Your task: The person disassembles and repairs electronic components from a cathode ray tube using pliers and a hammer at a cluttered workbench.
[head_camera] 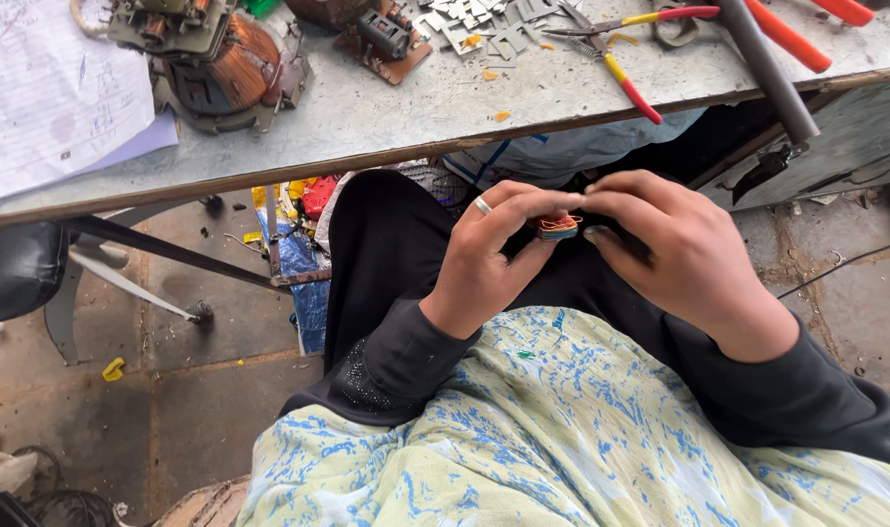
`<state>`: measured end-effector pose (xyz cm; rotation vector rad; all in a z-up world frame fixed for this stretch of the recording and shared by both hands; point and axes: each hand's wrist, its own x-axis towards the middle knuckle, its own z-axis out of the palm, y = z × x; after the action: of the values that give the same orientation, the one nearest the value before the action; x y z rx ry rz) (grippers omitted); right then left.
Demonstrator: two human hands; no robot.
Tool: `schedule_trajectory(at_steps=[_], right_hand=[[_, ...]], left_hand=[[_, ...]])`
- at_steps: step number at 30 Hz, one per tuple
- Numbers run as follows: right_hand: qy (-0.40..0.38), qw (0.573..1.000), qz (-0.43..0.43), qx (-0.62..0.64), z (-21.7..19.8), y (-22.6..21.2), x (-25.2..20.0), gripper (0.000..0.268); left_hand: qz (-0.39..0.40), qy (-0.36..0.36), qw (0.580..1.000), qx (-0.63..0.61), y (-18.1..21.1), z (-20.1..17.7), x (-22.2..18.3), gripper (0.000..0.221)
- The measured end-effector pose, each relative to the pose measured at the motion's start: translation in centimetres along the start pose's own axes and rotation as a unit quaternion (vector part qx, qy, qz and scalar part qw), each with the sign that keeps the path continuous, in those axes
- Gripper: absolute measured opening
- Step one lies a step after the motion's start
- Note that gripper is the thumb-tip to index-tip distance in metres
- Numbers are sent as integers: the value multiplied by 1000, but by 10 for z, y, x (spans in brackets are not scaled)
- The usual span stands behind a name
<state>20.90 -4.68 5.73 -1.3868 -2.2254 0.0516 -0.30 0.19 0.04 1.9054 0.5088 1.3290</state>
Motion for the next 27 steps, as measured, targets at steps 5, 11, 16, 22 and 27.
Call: schedule_trajectory(at_steps=[5, 11, 16, 22, 27], right_hand=[[30, 996, 3, 79, -1, -12, -5, 26], [17, 990, -65, 126, 13, -9, 1, 30], [51, 979, -27, 198, 22, 1, -4, 27], [25, 912, -13, 410, 38, 2, -1, 21], [-35, 853, 20, 520, 46, -1, 14, 22]], left_hand=[[-1, -35, 997, 69, 0, -2, 2, 61], [7, -41, 995, 85, 6, -4, -4, 65], [-44, -1, 995, -90, 12, -9, -11, 49], [-22, 15, 996, -88, 12, -21, -21, 27], [-65, 49, 990, -113, 6, -25, -29, 20]])
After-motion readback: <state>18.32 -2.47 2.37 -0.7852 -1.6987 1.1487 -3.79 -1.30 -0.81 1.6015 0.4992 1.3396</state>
